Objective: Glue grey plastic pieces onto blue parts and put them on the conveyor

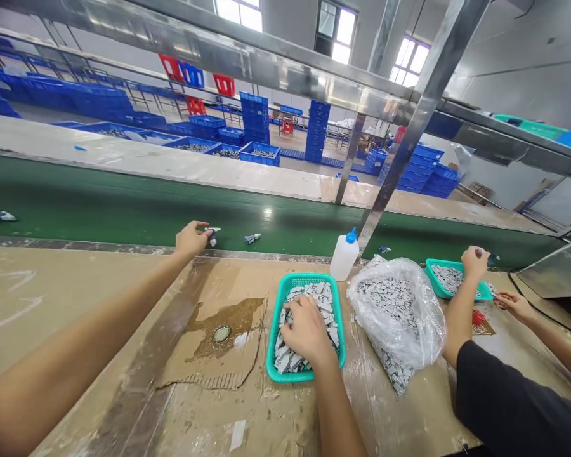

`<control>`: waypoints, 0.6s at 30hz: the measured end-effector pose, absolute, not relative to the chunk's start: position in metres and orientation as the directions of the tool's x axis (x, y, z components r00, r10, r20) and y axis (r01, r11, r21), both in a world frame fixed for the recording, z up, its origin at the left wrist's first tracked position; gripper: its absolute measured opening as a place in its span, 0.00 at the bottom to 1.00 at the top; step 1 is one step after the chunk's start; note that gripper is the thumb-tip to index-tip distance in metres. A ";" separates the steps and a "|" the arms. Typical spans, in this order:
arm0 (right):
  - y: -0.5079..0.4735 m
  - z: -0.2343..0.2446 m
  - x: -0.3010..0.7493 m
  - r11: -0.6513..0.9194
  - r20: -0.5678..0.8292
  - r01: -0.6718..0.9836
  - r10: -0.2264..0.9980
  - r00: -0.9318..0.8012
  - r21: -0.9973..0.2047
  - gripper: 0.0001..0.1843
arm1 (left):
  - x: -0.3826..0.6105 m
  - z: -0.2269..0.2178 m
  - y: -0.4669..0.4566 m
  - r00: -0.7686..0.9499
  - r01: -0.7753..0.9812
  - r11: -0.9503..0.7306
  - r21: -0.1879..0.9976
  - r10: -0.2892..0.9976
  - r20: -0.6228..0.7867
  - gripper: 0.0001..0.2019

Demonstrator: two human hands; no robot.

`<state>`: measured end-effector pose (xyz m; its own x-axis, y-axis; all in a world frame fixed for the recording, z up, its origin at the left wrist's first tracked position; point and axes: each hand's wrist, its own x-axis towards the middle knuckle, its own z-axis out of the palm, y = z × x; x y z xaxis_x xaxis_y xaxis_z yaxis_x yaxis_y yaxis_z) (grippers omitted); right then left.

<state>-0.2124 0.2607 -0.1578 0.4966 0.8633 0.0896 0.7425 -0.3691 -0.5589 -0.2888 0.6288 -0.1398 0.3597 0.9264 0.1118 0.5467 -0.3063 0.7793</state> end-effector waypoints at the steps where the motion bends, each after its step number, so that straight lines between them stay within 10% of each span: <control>1: 0.260 -0.157 -0.213 -0.361 0.091 0.731 0.862 0.498 -0.579 0.21 | -0.285 -0.142 0.629 0.347 0.563 -0.310 0.766 0.930 0.121 0.14; 18: 0.259 -0.154 -0.204 -0.155 0.150 0.394 0.753 0.640 -0.906 0.12 | -0.259 -0.158 0.593 0.517 0.416 -0.394 0.820 0.844 0.143 0.09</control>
<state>-0.2040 0.2586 -0.1537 0.6403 0.7534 0.1496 0.3940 -0.1550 -0.9060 -0.2589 0.5929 -0.1576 0.5168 0.8441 0.1431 0.4161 -0.3937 0.8196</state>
